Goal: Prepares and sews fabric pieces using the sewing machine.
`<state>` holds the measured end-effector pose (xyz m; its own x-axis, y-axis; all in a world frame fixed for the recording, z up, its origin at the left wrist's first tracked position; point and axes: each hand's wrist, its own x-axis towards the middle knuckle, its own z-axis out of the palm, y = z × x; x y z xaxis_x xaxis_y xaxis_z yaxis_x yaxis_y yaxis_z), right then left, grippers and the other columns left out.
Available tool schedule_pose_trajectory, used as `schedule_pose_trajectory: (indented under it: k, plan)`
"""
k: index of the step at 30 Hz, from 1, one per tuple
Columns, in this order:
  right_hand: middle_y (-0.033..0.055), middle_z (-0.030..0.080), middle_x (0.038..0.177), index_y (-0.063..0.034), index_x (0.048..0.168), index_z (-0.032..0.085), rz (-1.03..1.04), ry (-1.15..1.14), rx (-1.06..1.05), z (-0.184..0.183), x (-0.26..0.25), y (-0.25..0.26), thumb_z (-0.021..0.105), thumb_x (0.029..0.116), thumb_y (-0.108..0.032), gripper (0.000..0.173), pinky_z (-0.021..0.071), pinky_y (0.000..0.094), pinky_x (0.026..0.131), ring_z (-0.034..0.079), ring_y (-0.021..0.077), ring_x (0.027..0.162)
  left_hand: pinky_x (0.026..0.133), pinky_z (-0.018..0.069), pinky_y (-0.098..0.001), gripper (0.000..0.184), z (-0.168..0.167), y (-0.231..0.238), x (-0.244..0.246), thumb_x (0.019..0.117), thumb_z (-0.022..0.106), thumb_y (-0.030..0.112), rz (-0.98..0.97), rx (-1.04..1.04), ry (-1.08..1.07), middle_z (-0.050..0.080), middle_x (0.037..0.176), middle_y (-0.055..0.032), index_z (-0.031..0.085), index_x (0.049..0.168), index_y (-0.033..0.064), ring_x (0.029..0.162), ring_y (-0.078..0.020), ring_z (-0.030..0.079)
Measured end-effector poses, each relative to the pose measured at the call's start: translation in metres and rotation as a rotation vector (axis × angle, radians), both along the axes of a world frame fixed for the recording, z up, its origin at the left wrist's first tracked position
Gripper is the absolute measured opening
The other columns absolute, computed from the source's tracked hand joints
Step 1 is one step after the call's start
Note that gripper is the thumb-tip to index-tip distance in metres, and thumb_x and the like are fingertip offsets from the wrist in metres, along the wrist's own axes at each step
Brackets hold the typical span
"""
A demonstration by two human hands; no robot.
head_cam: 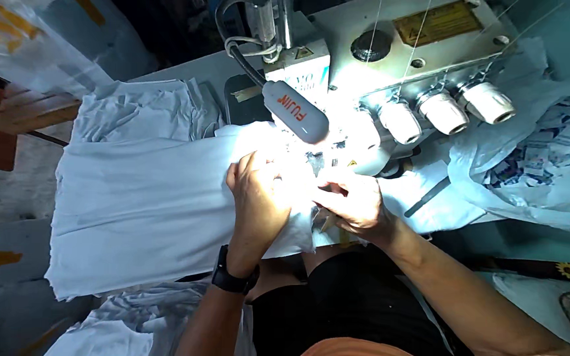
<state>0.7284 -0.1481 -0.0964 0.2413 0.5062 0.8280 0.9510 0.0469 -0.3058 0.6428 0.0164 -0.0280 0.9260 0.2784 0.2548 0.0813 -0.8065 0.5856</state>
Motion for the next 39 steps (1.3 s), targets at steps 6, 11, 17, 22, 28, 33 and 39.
schedule_pose_trajectory:
  k: [6,11,17,22,28,33,39]
  plan:
    - [0.0171,0.076,0.100,-0.0037,0.093,0.076,-0.082,-0.066,-0.085,0.004,-0.003,-0.003,0.059,0.0942,-0.005,0.017,0.0468,0.0324,0.058,0.068,0.0235,0.074,0.103,0.0330,-0.0569,0.011,-0.002,0.003,-0.001,0.0858,0.071,0.015,-0.014,-0.007,-0.013,0.068,0.103,-0.0094,0.074,0.082,0.0052,0.113,-0.0263,0.058]
    - [0.0132,0.077,0.094,-0.0059,0.089,0.077,-0.195,-0.077,-0.172,0.015,-0.011,-0.004,0.059,0.0921,-0.006,0.018,0.0368,0.0329,0.050,0.057,0.0204,0.058,0.107,0.0368,-0.0501,0.009,0.002,0.017,-0.002,0.0849,0.073,0.015,-0.109,-0.055,0.006,0.066,0.104,-0.0063,0.073,0.080,0.0068,0.110,-0.0194,0.060]
    - [0.0144,0.077,0.103,-0.0072,0.093,0.078,-0.212,-0.006,-0.221,0.021,-0.016,-0.007,0.060,0.0922,-0.007,0.018,0.0395,0.0330,0.050,0.060,0.0207,0.060,0.102,0.0386,-0.0483,0.013,0.002,0.009,0.001,0.0847,0.071,0.013,-0.040,-0.046,-0.013,0.067,0.102,-0.0066,0.069,0.073,0.0071,0.107,-0.0204,0.061]
    - [0.0145,0.065,0.087,-0.0080,0.092,0.079,-0.225,0.058,-0.190,0.020,-0.017,-0.007,0.061,0.0919,-0.009,0.019,0.0346,0.0273,0.047,0.051,0.0159,0.058,0.096,0.0419,-0.0477,0.013,0.002,0.009,0.004,0.0837,0.072,0.010,-0.021,-0.047,-0.026,0.068,0.102,-0.0064,0.068,0.072,0.0073,0.102,-0.0194,0.062]
    - [0.0142,0.065,0.087,-0.0078,0.092,0.080,-0.200,0.062,-0.169,0.018,-0.015,-0.006,0.062,0.0912,-0.008,0.018,0.0381,0.0280,0.048,0.055,0.0177,0.061,0.096,0.0429,-0.0488,0.012,0.001,0.012,0.005,0.0814,0.073,0.007,-0.019,-0.076,-0.019,0.069,0.102,-0.0066,0.068,0.071,0.0071,0.103,-0.0202,0.062]
    - [0.0178,0.071,0.097,-0.0065,0.091,0.078,-0.196,0.034,-0.150,0.016,-0.016,-0.004,0.062,0.0919,-0.005,0.016,0.0441,0.0284,0.053,0.061,0.0200,0.068,0.093,0.0428,-0.0499,0.014,0.003,0.014,0.005,0.0811,0.073,0.006,-0.034,-0.084,-0.002,0.069,0.102,-0.0062,0.066,0.069,0.0079,0.101,-0.0206,0.062]
    - [0.0134,0.078,0.100,-0.0042,0.093,0.079,-0.192,-0.005,-0.183,0.014,-0.016,-0.006,0.060,0.0939,-0.003,0.019,0.0437,0.0319,0.055,0.063,0.0212,0.068,0.091,0.0437,-0.0505,0.003,0.000,0.011,0.006,0.0826,0.071,0.010,-0.022,-0.055,-0.049,0.069,0.101,-0.0053,0.069,0.085,0.0090,0.101,-0.0207,0.063]
